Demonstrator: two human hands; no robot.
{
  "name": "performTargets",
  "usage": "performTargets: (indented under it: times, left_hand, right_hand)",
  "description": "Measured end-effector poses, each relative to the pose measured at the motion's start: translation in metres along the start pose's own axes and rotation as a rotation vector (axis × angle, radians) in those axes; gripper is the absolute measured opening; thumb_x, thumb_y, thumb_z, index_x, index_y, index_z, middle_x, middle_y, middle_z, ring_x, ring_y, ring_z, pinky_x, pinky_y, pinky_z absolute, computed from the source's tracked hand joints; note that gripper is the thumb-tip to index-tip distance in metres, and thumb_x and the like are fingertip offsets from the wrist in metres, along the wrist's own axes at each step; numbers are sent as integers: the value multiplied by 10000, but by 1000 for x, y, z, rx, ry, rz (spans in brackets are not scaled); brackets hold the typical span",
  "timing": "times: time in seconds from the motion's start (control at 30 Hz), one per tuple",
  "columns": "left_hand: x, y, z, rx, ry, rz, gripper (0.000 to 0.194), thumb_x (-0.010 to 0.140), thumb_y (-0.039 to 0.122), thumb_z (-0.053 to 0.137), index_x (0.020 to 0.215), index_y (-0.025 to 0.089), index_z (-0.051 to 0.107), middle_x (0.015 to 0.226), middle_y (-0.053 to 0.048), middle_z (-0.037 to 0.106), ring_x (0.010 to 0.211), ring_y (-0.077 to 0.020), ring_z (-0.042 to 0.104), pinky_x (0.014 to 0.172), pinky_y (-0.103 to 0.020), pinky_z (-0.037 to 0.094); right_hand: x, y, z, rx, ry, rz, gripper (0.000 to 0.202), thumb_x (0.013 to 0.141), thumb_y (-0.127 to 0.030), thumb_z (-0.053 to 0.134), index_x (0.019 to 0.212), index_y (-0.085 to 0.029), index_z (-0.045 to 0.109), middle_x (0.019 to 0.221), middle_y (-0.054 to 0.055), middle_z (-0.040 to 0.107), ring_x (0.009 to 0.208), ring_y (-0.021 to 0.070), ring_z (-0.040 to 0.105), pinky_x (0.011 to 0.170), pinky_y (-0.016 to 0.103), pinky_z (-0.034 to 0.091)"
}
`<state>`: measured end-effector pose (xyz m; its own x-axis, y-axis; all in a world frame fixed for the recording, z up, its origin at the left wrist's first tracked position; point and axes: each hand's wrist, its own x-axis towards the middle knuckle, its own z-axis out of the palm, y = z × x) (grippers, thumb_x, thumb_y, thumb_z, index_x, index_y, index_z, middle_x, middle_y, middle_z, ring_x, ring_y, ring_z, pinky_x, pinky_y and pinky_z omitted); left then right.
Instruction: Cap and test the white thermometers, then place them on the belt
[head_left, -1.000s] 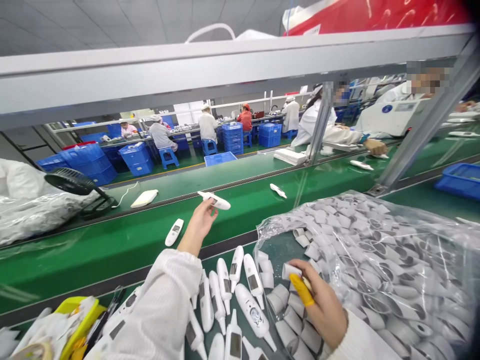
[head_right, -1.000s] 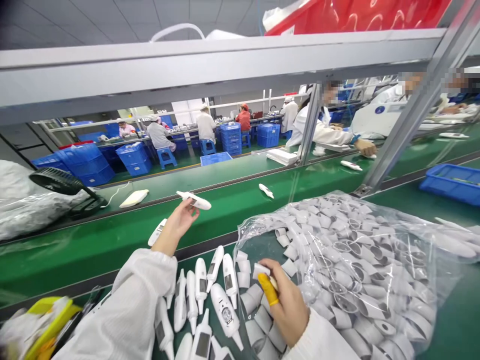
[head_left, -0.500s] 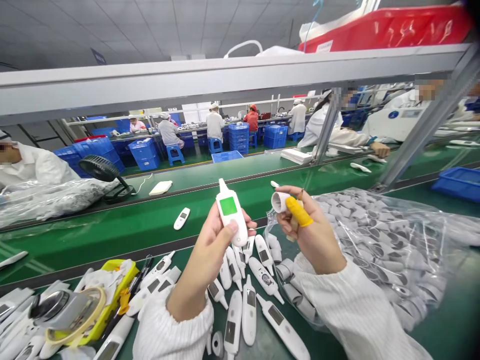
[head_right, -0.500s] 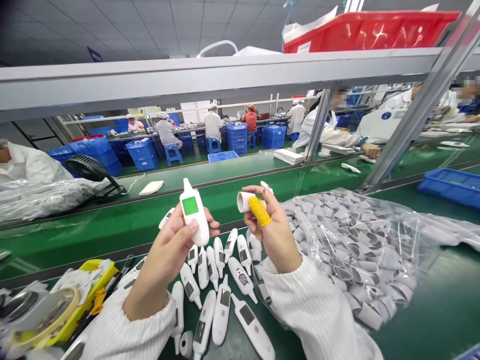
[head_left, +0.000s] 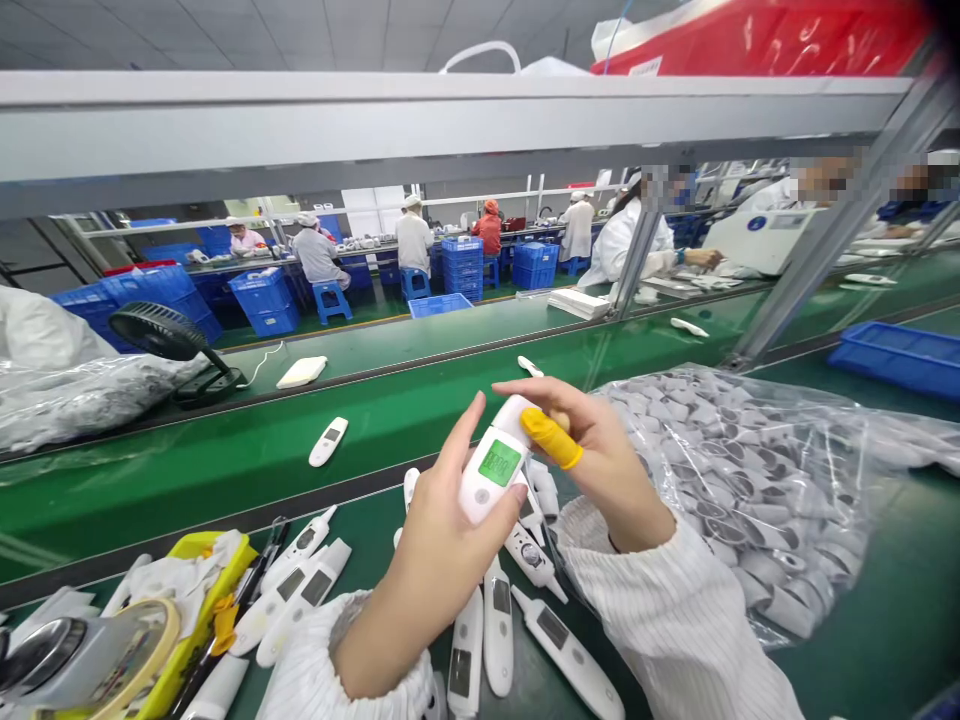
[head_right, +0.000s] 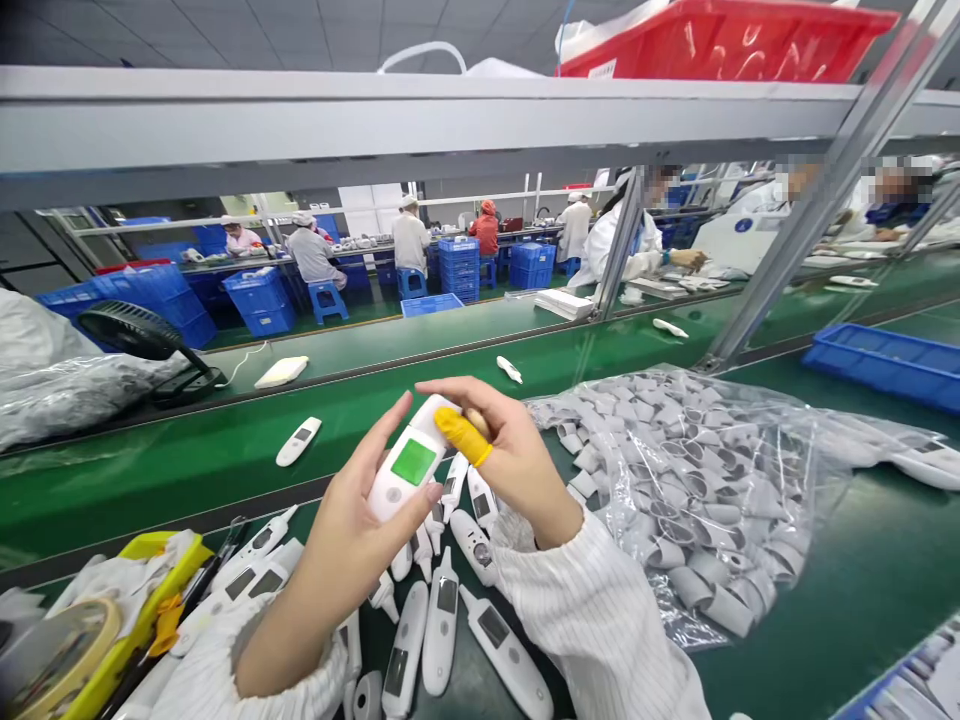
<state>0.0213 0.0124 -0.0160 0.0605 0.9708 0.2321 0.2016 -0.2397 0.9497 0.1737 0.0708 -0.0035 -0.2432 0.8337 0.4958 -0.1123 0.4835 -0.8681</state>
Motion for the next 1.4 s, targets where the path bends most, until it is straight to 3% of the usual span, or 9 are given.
performTargets:
  times: [0.3, 0.43, 0.57, 0.63, 0.73, 0.83, 0.97, 1.17, 1.4]
  left_hand:
    - [0, 0, -1, 1, 30, 18, 746, 829, 346, 727, 1504, 337, 410, 940, -50, 718, 939, -300, 682, 617, -299, 537]
    - [0, 2, -3, 2, 22, 13, 703, 843, 346, 709, 1489, 336, 432, 966, -39, 723, 786, -245, 680, 569, -281, 507]
    - [3, 3, -7, 52, 13, 33, 754, 845, 337, 702, 1508, 331, 343, 863, 4, 700, 562, -152, 580, 499, -248, 432]
    - [5, 5, -8, 139, 36, 51, 624, 831, 348, 707, 1385, 291, 426, 812, 24, 673, 517, -124, 525, 478, -231, 386]
    - [7, 8, -7, 337, 54, 56, 260, 843, 387, 668, 961, 231, 497, 709, 44, 592, 524, -114, 483, 485, -219, 335]
    - [7, 9, -5, 484, 12, 45, 287, 877, 419, 595, 782, 229, 402, 636, 57, 498, 539, -123, 453, 501, -227, 307]
    - [6, 8, -3, 522, -24, 31, 278, 891, 421, 553, 782, 234, 379, 646, 55, 486, 548, -134, 440, 509, -238, 302]
    - [5, 3, 2, 549, 43, 27, 295, 885, 425, 552, 785, 246, 341, 652, 56, 454, 544, -147, 429, 506, -249, 289]
    - [10, 1, 0, 569, 178, 244, 223, 871, 327, 593, 784, 220, 418, 803, 18, 435, 674, -145, 454, 589, -258, 333]
  right_hand:
    - [-3, 2, 5, 16, 121, -23, 312, 865, -434, 693, 1111, -244, 722, 786, -4, 597, 585, 81, 480, 506, 175, 428]
    - [-6, 0, 9, -117, 94, -75, 317, 897, -443, 651, 1101, -212, 728, 907, 35, 667, 671, 107, 555, 566, 207, 464]
    - [-8, -1, 10, -130, 88, -90, 306, 910, -424, 640, 1098, -192, 708, 871, 28, 676, 647, 102, 547, 562, 208, 462]
    - [-9, -1, 10, -128, 116, -101, 301, 925, -421, 620, 1109, -197, 699, 879, 23, 677, 624, 93, 531, 542, 203, 452]
    - [-9, -1, 8, -139, 133, -133, 287, 928, -406, 622, 1110, -198, 699, 936, 32, 685, 679, 105, 579, 566, 208, 479]
    - [-8, -2, 5, -160, 105, -179, 248, 936, -356, 619, 1105, -193, 701, 955, 35, 695, 716, 110, 609, 586, 207, 497]
    - [-7, -1, 4, -185, 81, -207, 226, 949, -320, 599, 1106, -192, 699, 967, 33, 698, 724, 108, 616, 593, 204, 504]
    - [-7, 0, 3, -166, 72, -220, 206, 946, -309, 607, 1086, -188, 699, 966, 30, 687, 732, 100, 602, 619, 196, 504]
    - [-3, 0, -3, -88, 51, -143, 338, 872, -371, 704, 1151, -184, 670, 724, -34, 467, 600, 81, 443, 542, 197, 431]
